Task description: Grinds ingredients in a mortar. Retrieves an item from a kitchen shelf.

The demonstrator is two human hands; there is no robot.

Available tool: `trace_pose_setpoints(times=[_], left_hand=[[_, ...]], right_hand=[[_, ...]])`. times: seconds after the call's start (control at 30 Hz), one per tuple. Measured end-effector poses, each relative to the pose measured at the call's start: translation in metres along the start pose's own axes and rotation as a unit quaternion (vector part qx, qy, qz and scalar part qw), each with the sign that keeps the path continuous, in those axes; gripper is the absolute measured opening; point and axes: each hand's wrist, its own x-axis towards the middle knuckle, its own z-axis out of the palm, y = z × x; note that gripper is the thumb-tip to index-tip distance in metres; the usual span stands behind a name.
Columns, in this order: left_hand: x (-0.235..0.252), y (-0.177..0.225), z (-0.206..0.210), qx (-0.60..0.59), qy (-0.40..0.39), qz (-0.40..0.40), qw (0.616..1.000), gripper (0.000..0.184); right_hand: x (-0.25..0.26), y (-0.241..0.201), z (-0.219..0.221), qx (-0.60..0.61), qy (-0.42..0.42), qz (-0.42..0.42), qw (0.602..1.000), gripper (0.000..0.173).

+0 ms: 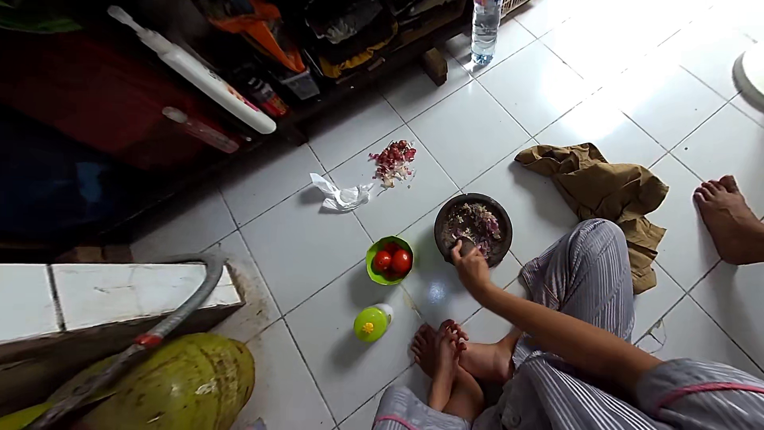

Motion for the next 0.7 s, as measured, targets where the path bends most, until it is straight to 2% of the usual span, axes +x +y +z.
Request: trace_pose_setpoints(times=[0.1, 0.17, 0.27, 0.3, 0.37, 0.43, 0.47, 0.57, 0.63, 0.7], left_hand=[[0.004, -0.006, -0.002, 0.033, 0.037, 0.031, 0.998, 0.024], [0.007, -0.006, 0.0, 0.014, 0.04, 0.02, 0.999, 0.021], [-0.002, -0.001, -0.001, -0.009, -0.01, -0.013, 1.0, 0.025], [-0.005, 0.0, -0.002, -0.017, -0.026, 0.007, 0.999, 0.025], [-0.008, 0.019, -0.015, 0.023, -0.126, 0.079, 0.989, 0.035], [-0.017, 0.064, -0.031, 0.164, -0.238, 0.177, 0.941, 0.042], [-0.026, 0.098, -0.042, 0.246, -0.272, 0.192, 0.91, 0.042], [-0.03, 0.22, -0.056, 0.479, -0.305, 0.153, 0.809, 0.037], [-0.009, 0.271, -0.044, 0.545, -0.288, 0.085, 0.783, 0.037], [0.026, 0.287, -0.025, 0.537, -0.261, 0.04, 0.801, 0.042]], right_hand=[[0.034, 0.05, -0.027, 0.079, 0.007, -0.028, 0.996, 0.047], [0.07, 0.065, -0.046, 0.103, -0.004, -0.027, 0.994, 0.051], [0.073, 0.066, -0.057, 0.115, -0.038, -0.01, 0.993, 0.053], [0.058, 0.062, -0.047, 0.113, -0.019, -0.016, 0.993, 0.051], [0.036, 0.051, -0.034, 0.079, 0.005, -0.03, 0.996, 0.047], [0.045, 0.052, -0.048, 0.079, -0.003, -0.034, 0.996, 0.048], [0.059, 0.057, -0.058, 0.091, -0.025, -0.032, 0.995, 0.049], [0.111, 0.05, -0.107, 0.116, -0.12, -0.004, 0.986, 0.051], [0.102, 0.036, -0.109, 0.133, -0.073, -0.004, 0.988, 0.056], [0.073, 0.029, -0.068, 0.135, -0.012, -0.008, 0.991, 0.056]])
